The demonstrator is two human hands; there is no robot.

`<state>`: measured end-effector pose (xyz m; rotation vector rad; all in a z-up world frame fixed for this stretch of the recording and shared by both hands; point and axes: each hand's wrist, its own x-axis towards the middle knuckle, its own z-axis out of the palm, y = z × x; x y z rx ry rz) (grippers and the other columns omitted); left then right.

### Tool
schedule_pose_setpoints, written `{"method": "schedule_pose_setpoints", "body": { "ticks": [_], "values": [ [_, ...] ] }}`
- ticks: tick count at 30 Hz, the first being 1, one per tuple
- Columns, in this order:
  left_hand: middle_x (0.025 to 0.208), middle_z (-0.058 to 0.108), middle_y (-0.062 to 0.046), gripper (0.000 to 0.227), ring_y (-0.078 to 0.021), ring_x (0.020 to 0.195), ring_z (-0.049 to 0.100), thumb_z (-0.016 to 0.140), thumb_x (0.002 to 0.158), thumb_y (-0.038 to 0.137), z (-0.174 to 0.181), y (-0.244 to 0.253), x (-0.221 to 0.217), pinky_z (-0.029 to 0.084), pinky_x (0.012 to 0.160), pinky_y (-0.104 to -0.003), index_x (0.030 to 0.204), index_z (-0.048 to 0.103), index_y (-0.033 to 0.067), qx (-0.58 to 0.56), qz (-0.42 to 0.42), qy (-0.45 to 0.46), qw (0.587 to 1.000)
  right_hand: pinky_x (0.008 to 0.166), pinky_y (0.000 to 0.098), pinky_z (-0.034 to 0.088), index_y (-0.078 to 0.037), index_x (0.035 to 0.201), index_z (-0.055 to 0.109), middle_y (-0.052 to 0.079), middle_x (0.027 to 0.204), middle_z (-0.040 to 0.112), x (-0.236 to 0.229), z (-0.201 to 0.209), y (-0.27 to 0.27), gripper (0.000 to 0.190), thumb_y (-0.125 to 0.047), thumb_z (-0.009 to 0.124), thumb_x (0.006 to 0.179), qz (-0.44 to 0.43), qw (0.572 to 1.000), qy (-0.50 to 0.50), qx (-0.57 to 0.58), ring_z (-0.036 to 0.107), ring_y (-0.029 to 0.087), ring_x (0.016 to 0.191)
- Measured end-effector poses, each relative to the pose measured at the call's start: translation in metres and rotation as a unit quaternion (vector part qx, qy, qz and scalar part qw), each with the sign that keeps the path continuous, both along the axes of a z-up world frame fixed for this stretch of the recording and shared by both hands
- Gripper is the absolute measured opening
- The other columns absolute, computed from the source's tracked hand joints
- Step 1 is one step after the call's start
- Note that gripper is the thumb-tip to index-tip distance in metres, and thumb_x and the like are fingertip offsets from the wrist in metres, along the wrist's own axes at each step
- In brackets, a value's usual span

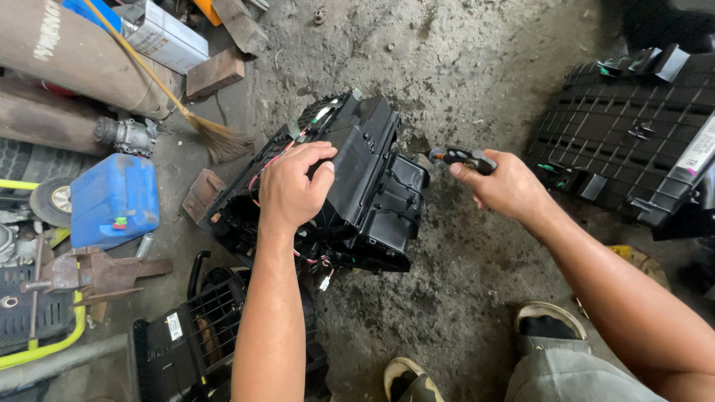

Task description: The person uses a handheld air blower to clean dust and debris from the interior and exterior surfaces of two disassembled black plastic automotive components. The person rotates and repositions the parts to access different areas while directing the air stream.

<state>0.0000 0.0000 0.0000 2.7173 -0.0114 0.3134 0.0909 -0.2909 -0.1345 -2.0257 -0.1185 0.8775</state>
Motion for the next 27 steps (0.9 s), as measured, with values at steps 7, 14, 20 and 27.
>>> {"method": "schedule_pose_setpoints", "body": {
  "ticks": [7,14,20,27],
  "values": [
    [0.116,0.076,-0.013,0.024,-0.0292,0.11,0.073,0.065,0.088,0.015,0.0,0.001,0.004,0.056,0.096,-0.037,0.106,0.078,0.0048,0.002,-0.003,0.002,1.0,0.06,0.0379,0.052,-0.006,0.085,0.068,0.006,0.058,0.065,0.003,-0.001,0.001,0.059,-0.064,0.062,0.093,0.015,0.999,-0.011,-0.028,0.067,0.017,0.057],
    [0.115,0.077,-0.012,0.024,-0.0301,0.11,0.072,0.066,0.088,0.016,0.001,0.002,0.009,0.055,0.096,-0.038,0.105,0.078,0.0052,0.01,-0.007,0.003,1.0,0.056,0.0364,0.05,-0.004,0.086,0.064,0.007,0.063,0.066,0.008,0.007,-0.002,0.052,-0.055,0.069,0.092,-0.063,0.997,-0.033,0.032,0.064,0.018,0.058],
    [0.111,0.077,-0.01,0.023,-0.0312,0.102,0.073,0.062,0.091,0.02,-0.001,0.002,0.024,0.057,0.09,-0.039,0.104,0.078,0.0083,0.014,-0.001,0.008,1.0,0.055,0.0368,0.047,-0.006,0.084,0.069,0.006,0.061,0.068,-0.005,0.042,-0.022,0.046,-0.052,0.07,0.087,-0.022,0.996,-0.01,0.091,0.062,0.017,0.055],
    [0.101,0.077,-0.011,0.025,-0.0355,0.089,0.072,0.06,0.09,0.024,-0.001,-0.002,0.048,0.057,0.08,-0.043,0.1,0.079,0.012,0.043,0.019,-0.009,0.999,0.053,0.0412,0.051,-0.009,0.087,0.072,0.008,0.058,0.072,-0.023,0.078,-0.042,0.053,-0.062,0.07,0.08,0.096,0.991,-0.037,0.09,0.066,0.017,0.053]
  ]
}}
